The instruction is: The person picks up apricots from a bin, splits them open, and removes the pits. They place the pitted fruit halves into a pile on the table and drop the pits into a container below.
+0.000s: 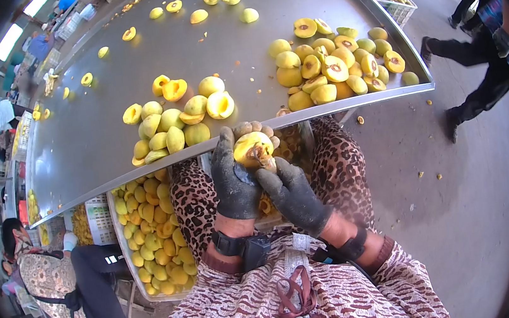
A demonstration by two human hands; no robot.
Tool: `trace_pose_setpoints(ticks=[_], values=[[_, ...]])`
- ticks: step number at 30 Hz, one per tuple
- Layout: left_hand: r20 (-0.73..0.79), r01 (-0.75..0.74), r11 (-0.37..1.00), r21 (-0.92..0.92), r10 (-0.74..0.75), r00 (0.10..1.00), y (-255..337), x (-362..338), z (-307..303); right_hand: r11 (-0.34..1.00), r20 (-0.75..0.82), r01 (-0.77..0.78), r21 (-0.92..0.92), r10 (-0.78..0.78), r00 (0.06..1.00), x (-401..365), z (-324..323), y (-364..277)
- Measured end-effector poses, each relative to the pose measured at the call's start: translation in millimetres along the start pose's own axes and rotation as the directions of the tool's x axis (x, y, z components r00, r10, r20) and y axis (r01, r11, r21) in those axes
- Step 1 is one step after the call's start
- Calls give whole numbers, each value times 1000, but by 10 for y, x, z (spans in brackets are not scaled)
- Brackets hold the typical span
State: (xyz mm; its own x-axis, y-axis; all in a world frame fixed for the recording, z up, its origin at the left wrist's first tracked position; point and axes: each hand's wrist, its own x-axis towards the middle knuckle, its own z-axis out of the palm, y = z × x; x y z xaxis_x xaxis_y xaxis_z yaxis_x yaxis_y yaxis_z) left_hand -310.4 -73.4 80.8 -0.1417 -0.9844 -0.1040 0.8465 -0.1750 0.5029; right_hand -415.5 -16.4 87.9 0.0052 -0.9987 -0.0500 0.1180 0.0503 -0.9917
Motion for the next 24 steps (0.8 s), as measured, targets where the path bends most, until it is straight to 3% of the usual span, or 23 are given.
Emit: trace_pose_setpoints(ticks=[2,3,5,6,8,10,11,12,14,15,16,18,20,22,23,24], values=[[-16,-53,980,190,58,998,3,18,4,994,63,-22,-109,29,998,13,-25,-85],[-9,-57,981,185,59,998,-8,29,-64,993,62,-15,-114,23,998,6,-2,-47],[22,-184,866,465,196,980,-86,146,-191,998,19,-58,-6,58,998,36,5,83],[11,-196,864,463,216,976,-15,83,-3,998,54,-31,-58,34,998,57,-21,116],[56,-355,707,611,408,911,-82,94,-22,997,77,-77,23,75,994,43,-4,48],[-71,-221,824,522,300,951,63,-11,254,997,87,-69,30,66,994,20,-13,125],[7,-274,700,660,358,934,114,-51,311,996,118,-84,40,79,990,34,-47,135],[-13,-279,689,669,386,922,100,-84,393,997,96,-58,41,54,994,47,-57,-51],[249,-449,344,825,492,834,168,-138,499,837,311,-495,232,419,853,-14,-69,-559],[258,-457,340,822,493,831,173,-158,436,803,344,-542,247,450,824,-20,-96,-543],[278,-483,351,802,496,823,153,-124,391,948,440,-294,121,214,872,-8,-273,75],[159,-320,694,645,288,944,221,-198,481,907,441,-417,60,351,826,-52,-304,-242],[204,-271,747,607,183,962,211,-232,473,806,590,-575,140,398,702,-47,-427,-251],[221,-315,706,634,225,949,176,-256,563,872,534,-460,169,311,786,-112,-344,-128],[453,-567,417,710,346,822,183,-255,623,920,492,-352,172,229,840,-132,-343,-89],[675,-744,74,664,371,638,187,-263,702,920,485,-350,176,228,844,-157,-361,-152]])
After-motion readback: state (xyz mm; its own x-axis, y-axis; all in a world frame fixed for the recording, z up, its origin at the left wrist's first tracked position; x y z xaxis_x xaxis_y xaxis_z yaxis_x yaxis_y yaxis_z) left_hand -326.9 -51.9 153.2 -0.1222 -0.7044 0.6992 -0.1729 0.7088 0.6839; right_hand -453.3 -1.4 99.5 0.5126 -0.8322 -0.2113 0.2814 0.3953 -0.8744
